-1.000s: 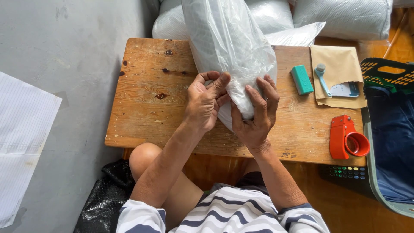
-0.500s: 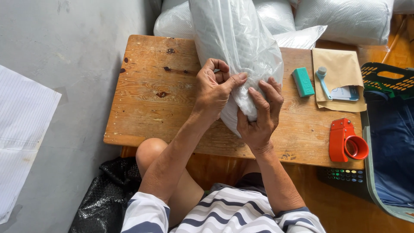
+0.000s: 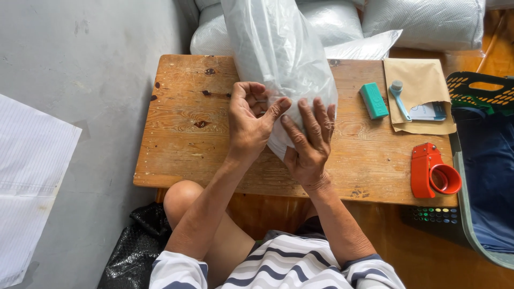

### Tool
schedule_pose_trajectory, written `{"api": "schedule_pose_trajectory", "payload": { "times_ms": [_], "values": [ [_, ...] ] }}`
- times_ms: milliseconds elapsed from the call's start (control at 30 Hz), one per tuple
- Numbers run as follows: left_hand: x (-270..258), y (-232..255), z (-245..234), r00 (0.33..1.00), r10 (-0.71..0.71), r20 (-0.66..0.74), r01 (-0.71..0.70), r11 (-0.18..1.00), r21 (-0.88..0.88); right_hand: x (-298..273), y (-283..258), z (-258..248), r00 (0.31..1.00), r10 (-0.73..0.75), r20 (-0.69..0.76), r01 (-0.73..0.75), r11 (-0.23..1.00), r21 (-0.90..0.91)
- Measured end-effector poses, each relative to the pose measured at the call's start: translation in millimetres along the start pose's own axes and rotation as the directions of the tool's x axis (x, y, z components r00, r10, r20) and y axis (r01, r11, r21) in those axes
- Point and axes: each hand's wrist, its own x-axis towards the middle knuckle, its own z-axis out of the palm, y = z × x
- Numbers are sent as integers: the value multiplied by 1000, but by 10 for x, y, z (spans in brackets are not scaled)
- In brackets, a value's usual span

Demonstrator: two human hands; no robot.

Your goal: The person places a white bubble-wrapped item on a wooden table, smooths the plastic with a green block, folds the edges, and seals the package using a red tape dispenser. The person then smooths the package again with the green block.

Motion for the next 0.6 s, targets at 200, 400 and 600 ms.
{"api": "schedule_pose_trajectory", "payload": {
  "times_ms": [200,400,600],
  "values": [
    [-162,749,-12,995,-80,58,53,930,363,-86,-256,154,972,-56,230,47,998,44],
    [-162,686,-507,971,-238,13,225,934,278,-195,-371,127,978,40,206,-154,802,577],
    [-176,278,-1000,991,-126,37,119,981,156,-658,522,132,846,474,244,-494,869,24]
  ]
}}
